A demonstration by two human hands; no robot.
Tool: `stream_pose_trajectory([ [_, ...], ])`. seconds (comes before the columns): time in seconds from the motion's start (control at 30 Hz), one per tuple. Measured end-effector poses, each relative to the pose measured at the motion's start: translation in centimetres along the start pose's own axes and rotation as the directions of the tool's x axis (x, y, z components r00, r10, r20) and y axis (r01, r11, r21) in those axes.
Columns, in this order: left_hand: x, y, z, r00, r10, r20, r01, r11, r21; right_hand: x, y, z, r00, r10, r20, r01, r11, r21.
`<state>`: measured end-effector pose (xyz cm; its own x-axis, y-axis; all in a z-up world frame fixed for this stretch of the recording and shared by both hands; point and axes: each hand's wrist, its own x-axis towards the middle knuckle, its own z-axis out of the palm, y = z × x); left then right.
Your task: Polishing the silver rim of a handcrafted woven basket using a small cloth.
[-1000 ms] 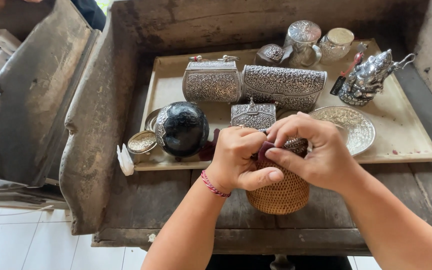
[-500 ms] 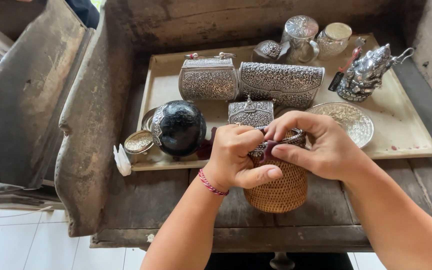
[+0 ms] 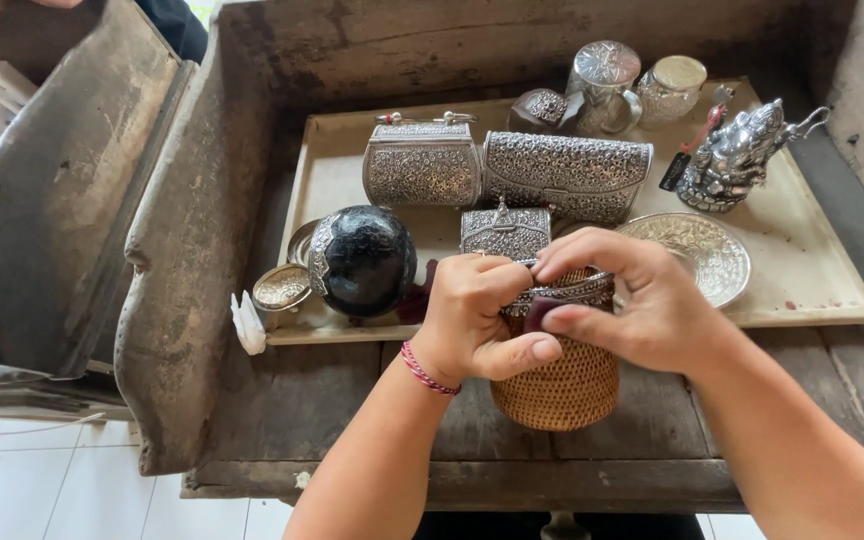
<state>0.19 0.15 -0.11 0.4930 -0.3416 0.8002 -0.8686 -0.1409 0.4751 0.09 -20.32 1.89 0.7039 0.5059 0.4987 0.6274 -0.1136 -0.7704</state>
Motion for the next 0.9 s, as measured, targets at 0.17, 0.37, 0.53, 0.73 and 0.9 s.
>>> stream_pose_trajectory([
  [0.17, 0.0, -0.1, 0.0, 1.000, 0.003, -0.013, -0.003, 1.000, -0.029, -0.3, 0.1, -1.4, 1.000, 0.012, -0.005, -0.012, 0.998, -0.060],
  [0.37, 0.1, -0.1, -0.2, 1.000, -0.007, -0.025, 0.007, 1.000, -0.019, -1.1, 1.8, -3.8, 0.997, 0.075, -0.012, -0.076, 0.991, -0.114],
  [0.53, -0.1, -0.2, -0.1, 1.000, 0.006, -0.004, -0.006, 1.000, 0.031, -0.2, 0.5, -0.2, 0.997, 0.070, -0.026, -0.069, 0.996, 0.063],
  [0.73, 0.0, -0.1, 0.0, 1.000, 0.005, -0.009, -0.005, 1.000, -0.009, -0.5, 0.7, -2.8, 0.994, 0.106, 0.028, -0.103, 0.991, -0.083],
  [0.9, -0.2, -0.2, 0.1, 1.000, -0.002, -0.023, 0.003, 0.999, 0.037, -1.2, 2.7, -4.5, 0.983, 0.168, 0.077, -0.173, 0.983, 0.065],
])
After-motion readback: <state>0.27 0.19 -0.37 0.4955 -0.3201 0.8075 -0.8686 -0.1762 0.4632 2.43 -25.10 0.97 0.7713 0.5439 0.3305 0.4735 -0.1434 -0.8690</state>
